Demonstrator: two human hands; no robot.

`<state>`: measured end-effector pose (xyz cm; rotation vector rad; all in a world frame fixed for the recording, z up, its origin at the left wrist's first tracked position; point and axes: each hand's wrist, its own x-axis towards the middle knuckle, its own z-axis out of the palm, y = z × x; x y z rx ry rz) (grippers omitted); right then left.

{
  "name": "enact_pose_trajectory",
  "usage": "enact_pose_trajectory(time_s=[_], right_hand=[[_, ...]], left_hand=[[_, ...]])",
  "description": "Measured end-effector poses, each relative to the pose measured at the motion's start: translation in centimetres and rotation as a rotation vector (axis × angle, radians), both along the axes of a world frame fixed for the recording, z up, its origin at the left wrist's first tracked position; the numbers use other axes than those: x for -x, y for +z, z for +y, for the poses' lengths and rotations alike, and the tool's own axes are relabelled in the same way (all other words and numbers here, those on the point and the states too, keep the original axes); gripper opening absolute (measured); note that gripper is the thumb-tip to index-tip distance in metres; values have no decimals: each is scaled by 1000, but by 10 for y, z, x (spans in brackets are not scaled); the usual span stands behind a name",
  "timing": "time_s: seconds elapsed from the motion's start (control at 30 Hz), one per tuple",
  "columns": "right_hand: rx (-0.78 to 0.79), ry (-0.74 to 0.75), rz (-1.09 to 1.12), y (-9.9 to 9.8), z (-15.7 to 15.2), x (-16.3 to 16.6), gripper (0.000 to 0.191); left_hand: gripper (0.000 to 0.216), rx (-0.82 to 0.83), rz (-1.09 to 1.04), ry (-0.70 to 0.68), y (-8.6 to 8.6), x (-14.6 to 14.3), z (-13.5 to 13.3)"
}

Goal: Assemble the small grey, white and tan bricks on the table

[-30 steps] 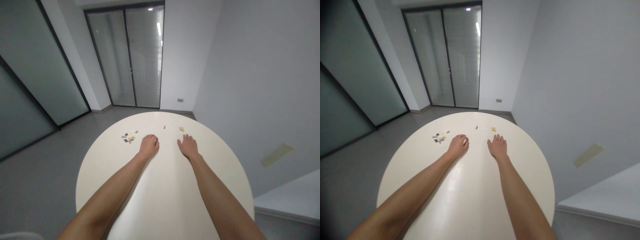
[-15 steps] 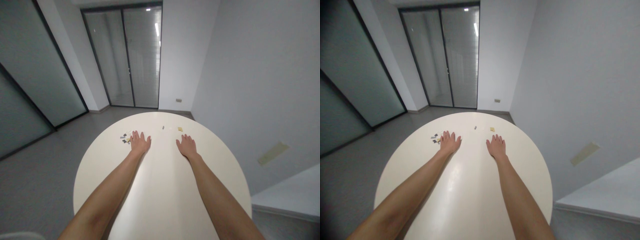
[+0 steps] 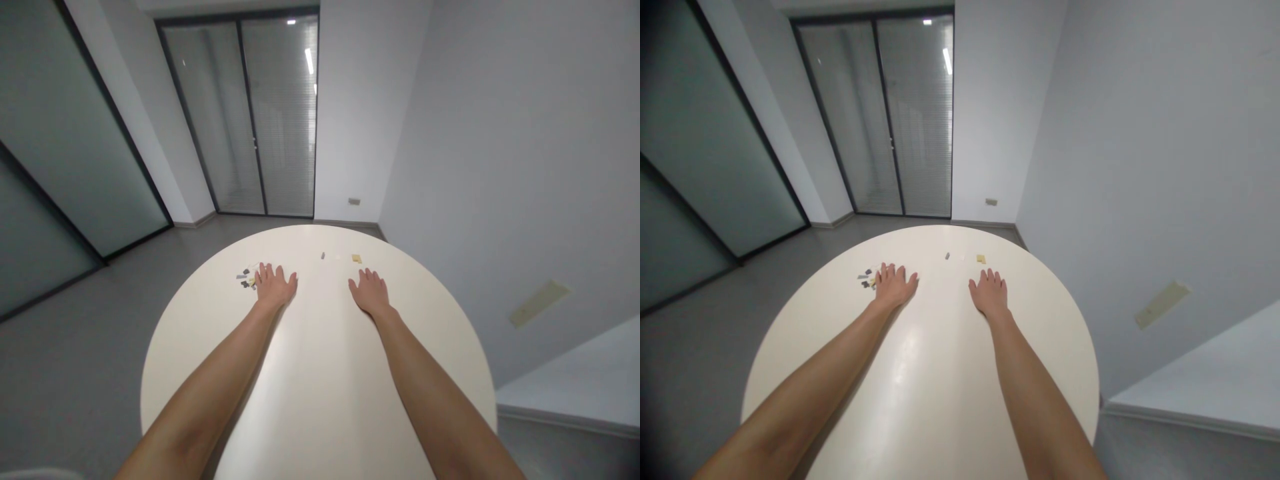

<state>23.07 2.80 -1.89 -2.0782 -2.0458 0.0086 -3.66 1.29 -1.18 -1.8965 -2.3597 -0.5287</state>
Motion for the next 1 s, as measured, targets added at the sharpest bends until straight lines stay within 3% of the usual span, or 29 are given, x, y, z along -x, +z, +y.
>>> enact_pose_trajectory(time_s=[0.17,0.63,0.77,1.0], right_hand=[[-8,10,-8,0,0,0,63],[-29,-8,7,8,-1,5,54],[-76,139,23,14,-1,8,39],[-170,511,184,15,-8,25,29]], left_hand=[[58,-61,38,-37,4,-2,-4],[34,-82,-41,-388,18,-19,-5],[32,-41,-71,-404,18,-20,-7],[27,-64,-162,-419,15,-24,-12]])
